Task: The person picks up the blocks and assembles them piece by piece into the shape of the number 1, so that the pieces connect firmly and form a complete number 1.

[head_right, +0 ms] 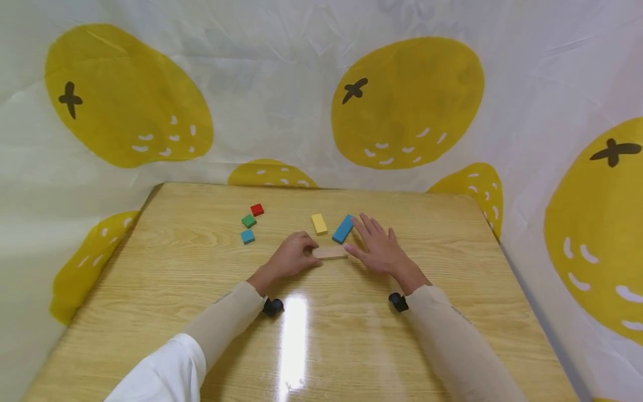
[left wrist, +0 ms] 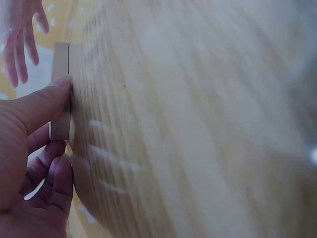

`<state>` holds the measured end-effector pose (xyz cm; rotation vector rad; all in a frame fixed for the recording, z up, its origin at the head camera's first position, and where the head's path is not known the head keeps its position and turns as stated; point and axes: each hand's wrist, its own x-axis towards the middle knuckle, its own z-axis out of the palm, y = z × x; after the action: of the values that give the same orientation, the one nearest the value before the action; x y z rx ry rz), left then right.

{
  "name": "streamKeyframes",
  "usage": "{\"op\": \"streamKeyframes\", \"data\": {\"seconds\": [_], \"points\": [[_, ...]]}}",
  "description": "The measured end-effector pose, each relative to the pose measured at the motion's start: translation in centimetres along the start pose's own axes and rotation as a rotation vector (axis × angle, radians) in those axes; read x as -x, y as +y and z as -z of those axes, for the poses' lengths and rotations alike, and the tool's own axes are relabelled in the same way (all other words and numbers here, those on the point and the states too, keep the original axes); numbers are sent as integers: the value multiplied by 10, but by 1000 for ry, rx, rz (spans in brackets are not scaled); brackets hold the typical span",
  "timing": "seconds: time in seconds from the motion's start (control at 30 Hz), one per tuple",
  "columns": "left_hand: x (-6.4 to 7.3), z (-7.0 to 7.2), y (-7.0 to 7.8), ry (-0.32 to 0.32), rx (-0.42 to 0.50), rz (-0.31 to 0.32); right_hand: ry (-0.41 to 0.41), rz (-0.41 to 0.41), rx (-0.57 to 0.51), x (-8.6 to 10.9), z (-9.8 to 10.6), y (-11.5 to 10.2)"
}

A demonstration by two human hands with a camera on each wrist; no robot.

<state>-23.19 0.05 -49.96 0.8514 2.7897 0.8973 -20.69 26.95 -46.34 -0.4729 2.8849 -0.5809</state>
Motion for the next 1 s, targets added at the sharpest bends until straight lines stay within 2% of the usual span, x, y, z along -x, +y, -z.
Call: {"op": "streamKeyframes", "data": {"seconds": [0.47, 0.57, 0.83, 1.0], "points": [[-4, 5, 6, -38, 9, 35, 19, 15, -1, 2, 1, 4], [-3, 8, 6, -41, 18, 47, 27, 30, 1, 2, 2, 2], [0, 11, 4, -98, 31, 23, 21, 25, 13, 8, 2, 3], [5, 21, 5, -103, 46, 39, 24, 33, 6, 6, 2, 2]]}}
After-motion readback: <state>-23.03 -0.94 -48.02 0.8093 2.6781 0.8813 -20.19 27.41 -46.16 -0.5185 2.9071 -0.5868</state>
